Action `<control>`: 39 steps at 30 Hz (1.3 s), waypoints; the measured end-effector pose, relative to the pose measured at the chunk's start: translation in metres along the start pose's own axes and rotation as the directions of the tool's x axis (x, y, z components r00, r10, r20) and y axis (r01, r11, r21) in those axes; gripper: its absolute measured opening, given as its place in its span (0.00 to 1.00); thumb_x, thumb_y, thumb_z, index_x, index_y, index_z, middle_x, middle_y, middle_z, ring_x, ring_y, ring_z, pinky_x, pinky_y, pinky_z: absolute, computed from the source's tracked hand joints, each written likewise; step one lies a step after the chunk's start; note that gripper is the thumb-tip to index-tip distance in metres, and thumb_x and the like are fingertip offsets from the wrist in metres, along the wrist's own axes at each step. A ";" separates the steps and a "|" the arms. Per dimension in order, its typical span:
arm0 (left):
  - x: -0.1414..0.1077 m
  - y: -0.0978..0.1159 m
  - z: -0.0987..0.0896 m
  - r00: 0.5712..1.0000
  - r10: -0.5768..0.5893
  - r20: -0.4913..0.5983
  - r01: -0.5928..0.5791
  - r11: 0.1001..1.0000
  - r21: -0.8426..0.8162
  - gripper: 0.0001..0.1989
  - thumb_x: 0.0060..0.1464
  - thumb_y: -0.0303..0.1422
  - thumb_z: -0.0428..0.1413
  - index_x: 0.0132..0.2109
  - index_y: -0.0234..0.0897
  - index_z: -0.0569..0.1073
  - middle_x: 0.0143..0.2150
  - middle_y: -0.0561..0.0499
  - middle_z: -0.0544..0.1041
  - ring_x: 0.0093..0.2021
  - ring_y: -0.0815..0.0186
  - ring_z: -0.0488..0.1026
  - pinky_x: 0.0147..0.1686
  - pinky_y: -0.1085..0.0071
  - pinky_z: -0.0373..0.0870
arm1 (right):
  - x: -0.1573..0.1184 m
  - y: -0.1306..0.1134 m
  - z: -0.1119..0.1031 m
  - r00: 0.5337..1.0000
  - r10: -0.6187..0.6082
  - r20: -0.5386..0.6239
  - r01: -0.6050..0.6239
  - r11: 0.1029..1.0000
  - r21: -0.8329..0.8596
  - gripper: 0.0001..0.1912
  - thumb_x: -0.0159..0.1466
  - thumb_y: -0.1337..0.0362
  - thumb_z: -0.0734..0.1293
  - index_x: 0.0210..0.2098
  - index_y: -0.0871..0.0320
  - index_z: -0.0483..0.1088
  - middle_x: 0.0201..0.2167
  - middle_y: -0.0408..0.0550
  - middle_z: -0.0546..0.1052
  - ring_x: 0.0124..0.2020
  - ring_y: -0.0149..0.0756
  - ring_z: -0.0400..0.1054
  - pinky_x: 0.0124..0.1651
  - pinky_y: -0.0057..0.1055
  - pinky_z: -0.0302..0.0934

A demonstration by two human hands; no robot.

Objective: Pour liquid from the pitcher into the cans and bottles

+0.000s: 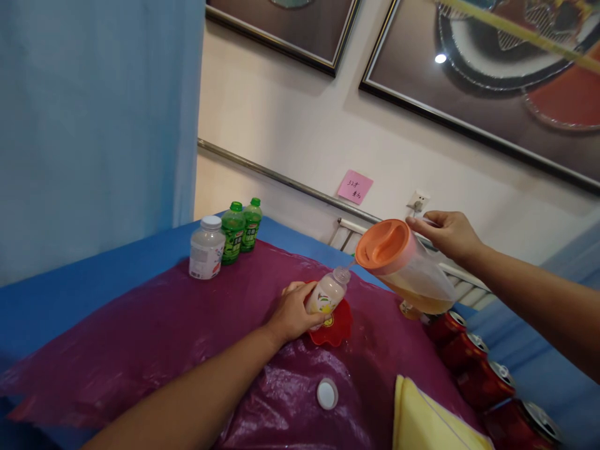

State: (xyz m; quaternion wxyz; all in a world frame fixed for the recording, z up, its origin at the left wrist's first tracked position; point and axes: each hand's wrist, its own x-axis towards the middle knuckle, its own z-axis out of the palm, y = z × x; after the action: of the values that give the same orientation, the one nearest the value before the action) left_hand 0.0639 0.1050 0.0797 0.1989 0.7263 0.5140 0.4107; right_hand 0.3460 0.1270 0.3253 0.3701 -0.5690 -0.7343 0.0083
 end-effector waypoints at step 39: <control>-0.001 -0.002 0.001 1.000 0.027 -0.014 -0.028 0.999 -0.043 0.37 0.41 0.47 0.69 0.60 0.44 0.73 0.54 0.46 0.77 0.57 0.49 0.70 0.58 0.57 0.64 | -0.003 -0.003 -0.006 1.000 -0.024 -0.008 0.024 0.999 -0.026 0.32 0.57 0.37 0.69 0.18 0.53 0.53 0.16 0.37 0.51 0.19 0.28 0.45 0.21 0.30 0.41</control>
State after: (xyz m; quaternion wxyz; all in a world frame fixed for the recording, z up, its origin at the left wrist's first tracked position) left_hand 0.0630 0.1048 0.0774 0.2055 0.7259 0.4963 0.4294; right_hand 0.3468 0.1207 0.3290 0.3659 -0.5648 -0.7396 -0.0079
